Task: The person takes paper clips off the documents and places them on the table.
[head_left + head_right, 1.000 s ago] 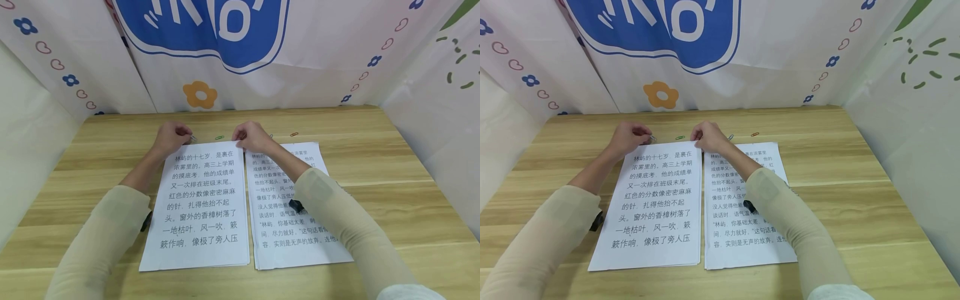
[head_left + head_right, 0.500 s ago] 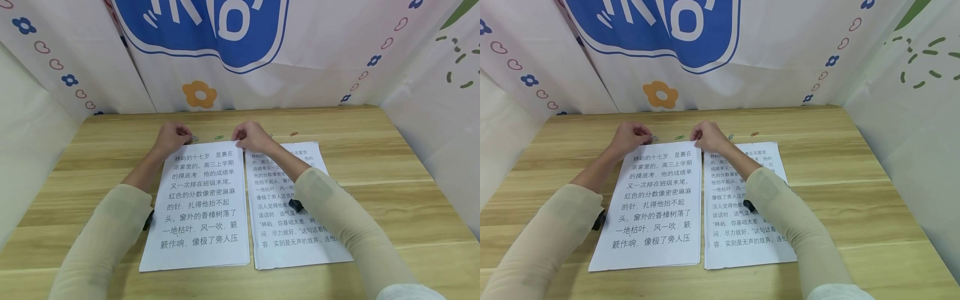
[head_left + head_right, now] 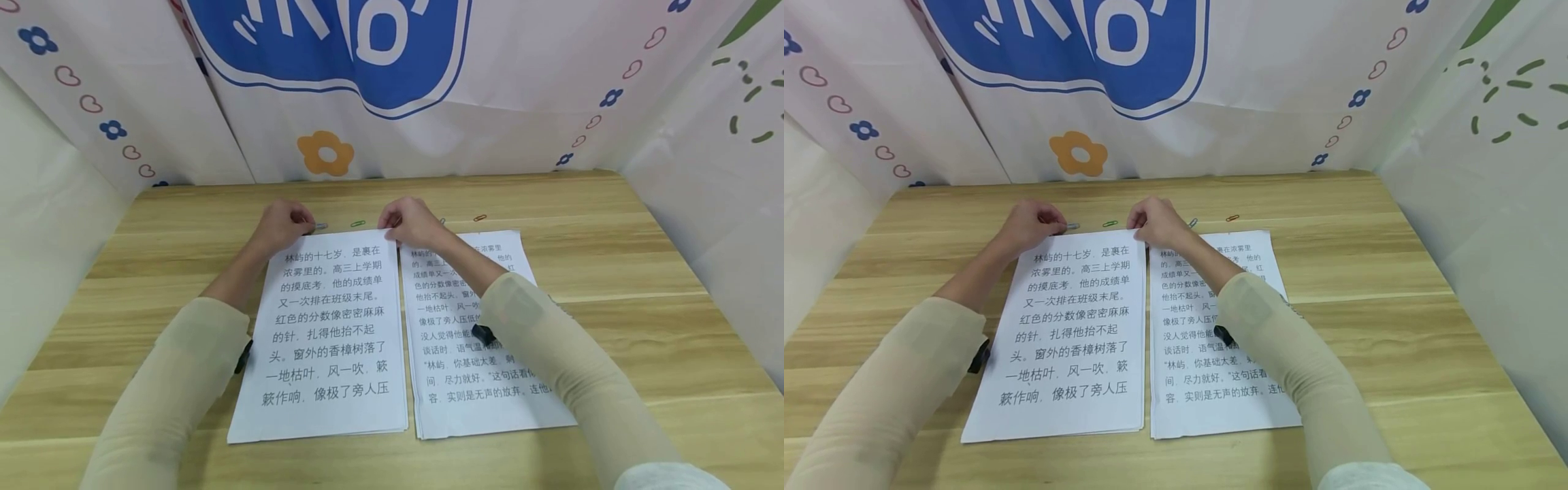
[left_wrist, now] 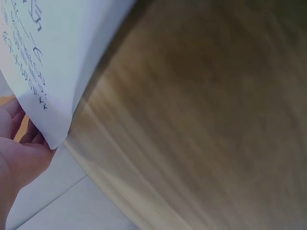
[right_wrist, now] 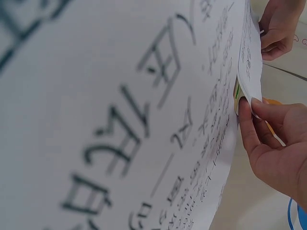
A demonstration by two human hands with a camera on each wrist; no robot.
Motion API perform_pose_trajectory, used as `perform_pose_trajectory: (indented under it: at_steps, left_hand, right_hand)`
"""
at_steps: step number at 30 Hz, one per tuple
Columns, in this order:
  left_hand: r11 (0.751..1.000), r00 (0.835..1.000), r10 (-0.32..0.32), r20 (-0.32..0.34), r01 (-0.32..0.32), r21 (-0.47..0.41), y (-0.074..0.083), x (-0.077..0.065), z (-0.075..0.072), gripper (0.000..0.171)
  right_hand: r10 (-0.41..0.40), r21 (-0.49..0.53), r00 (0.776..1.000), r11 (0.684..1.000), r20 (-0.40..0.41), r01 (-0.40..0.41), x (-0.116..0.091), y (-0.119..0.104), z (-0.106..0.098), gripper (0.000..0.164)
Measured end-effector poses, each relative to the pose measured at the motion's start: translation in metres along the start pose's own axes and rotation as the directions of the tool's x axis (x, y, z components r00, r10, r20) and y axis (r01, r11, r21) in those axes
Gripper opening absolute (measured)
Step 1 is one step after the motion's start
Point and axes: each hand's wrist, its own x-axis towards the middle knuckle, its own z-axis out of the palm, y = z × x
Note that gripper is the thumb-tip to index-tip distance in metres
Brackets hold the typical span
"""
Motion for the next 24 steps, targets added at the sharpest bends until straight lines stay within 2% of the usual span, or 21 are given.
perform_pose_trajectory:
  at_steps: [8, 17, 24]
  left_hand:
    - [1.000, 0.999, -0.002, 0.042, 0.001, 0.031, 0.0028, 0.0013, -0.0016, 0.011]
    - [0.999, 0.999, 0.000, 0.043, -0.002, 0.045, 0.0026, 0.0025, -0.0022, 0.011]
    - [0.999, 0.998, 0.018, 0.054, -0.020, 0.041, -0.0024, 0.0015, -0.0040, 0.013]
  right_hand:
    - [0.004, 0.000, 1.000, 1.000, 0.002, -0.004, 0.0003, -0.0013, -0.0001, 0.013]
    - [0.001, 0.003, 1.000, 1.000, 0.005, -0.001, 0.0000, -0.0021, 0.0001, 0.013]
    - [0.000, -0.033, 1.000, 0.999, 0.000, 0.000, 0.0005, -0.0027, 0.0008, 0.014]
